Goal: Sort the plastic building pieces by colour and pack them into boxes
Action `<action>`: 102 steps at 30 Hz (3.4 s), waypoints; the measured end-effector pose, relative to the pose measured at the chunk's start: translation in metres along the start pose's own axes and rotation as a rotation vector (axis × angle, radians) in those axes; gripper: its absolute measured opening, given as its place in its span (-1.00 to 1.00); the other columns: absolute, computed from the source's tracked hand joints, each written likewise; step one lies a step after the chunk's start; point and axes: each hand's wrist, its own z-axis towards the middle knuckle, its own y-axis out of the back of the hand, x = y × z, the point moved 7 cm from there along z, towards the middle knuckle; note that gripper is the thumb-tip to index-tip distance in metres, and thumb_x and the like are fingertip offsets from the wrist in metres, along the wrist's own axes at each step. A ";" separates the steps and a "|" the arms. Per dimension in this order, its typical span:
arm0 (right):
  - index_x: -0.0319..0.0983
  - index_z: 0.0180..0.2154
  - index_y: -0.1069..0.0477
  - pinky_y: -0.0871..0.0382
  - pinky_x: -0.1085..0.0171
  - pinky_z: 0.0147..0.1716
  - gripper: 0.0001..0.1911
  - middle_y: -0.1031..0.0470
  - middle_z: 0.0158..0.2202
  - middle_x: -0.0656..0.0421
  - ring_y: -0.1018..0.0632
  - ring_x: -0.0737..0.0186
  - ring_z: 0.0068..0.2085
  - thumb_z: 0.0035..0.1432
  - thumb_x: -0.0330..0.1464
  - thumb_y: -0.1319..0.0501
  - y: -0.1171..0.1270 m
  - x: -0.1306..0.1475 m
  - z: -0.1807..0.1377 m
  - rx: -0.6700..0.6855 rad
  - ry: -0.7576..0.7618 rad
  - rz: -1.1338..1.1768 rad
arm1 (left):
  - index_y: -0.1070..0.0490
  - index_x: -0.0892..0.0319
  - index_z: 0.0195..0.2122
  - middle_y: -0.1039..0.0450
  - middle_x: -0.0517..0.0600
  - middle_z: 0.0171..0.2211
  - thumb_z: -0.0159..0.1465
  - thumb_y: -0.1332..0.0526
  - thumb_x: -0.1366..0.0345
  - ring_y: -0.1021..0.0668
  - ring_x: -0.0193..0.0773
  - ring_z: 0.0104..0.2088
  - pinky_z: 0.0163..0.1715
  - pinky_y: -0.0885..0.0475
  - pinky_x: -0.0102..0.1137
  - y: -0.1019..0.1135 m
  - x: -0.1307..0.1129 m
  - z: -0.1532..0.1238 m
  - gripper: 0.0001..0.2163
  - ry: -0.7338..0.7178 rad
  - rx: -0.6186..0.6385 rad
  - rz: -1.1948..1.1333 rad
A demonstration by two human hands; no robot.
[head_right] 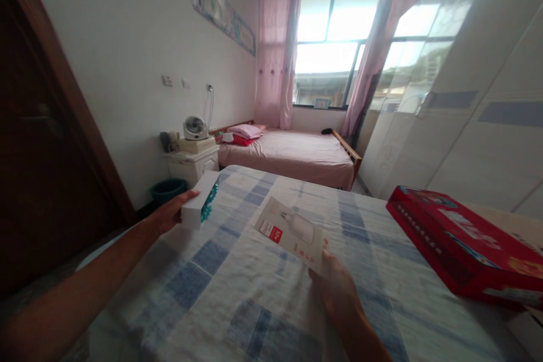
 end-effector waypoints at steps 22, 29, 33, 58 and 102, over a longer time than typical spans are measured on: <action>-0.18 -0.44 -0.48 -0.44 0.21 -0.40 -0.83 -0.54 -0.42 0.14 -0.55 0.03 -0.27 -0.14 -0.28 -0.19 -0.001 -0.004 -0.002 -0.007 -0.015 -0.006 | -0.29 0.25 0.14 -0.35 0.19 0.08 0.07 -0.21 0.05 -0.47 0.03 -0.02 -0.11 -0.35 -0.29 -0.021 -0.043 -0.017 -0.38 -0.554 -0.173 0.762; -0.21 -0.35 -0.48 -0.43 0.22 -0.41 -0.73 -0.54 -0.39 0.13 -0.54 0.02 -0.25 -0.15 -0.24 -0.21 -0.004 -0.002 -0.005 0.005 -0.054 0.054 | -0.39 0.19 0.02 -0.54 0.00 -0.35 0.01 -0.30 0.11 -0.52 -0.27 -0.52 -0.60 -0.33 -0.48 -0.006 -0.031 -0.025 -0.46 -0.340 0.000 0.098; -0.22 -0.35 -0.48 -0.43 0.24 -0.37 -0.72 -0.54 -0.39 0.14 -0.54 0.03 -0.24 -0.17 -0.25 -0.21 -0.004 -0.002 -0.007 0.009 -0.079 0.072 | -0.44 0.24 -0.09 -0.52 -0.05 -0.42 -0.03 -0.34 0.22 -0.50 -0.33 -0.54 -0.61 -0.35 -0.53 0.002 -0.038 -0.026 -0.56 -0.385 0.030 -0.178; -0.16 -0.26 -0.22 -0.28 0.15 0.00 -0.88 -0.32 0.01 0.07 -0.37 0.17 0.05 0.18 -0.46 0.00 -0.053 0.079 -0.084 0.089 1.012 -0.738 | -0.33 0.34 0.04 -0.55 0.16 -0.25 0.24 -0.15 0.17 -0.58 -0.07 -0.22 -0.18 -0.44 -0.26 -0.214 0.077 -0.110 -0.58 0.337 0.782 -0.695; -0.20 -0.33 -0.24 -0.26 0.43 -0.65 -0.89 -0.33 -0.57 0.29 -0.38 0.40 -0.57 0.15 -0.28 -0.10 -0.226 0.062 0.117 0.232 -0.187 -0.010 | -0.26 0.18 -0.32 -0.38 0.01 -0.40 0.28 0.00 0.29 -0.50 -0.31 -0.50 -0.40 -0.39 -0.36 -0.201 0.108 -0.071 -0.89 0.171 0.252 -0.716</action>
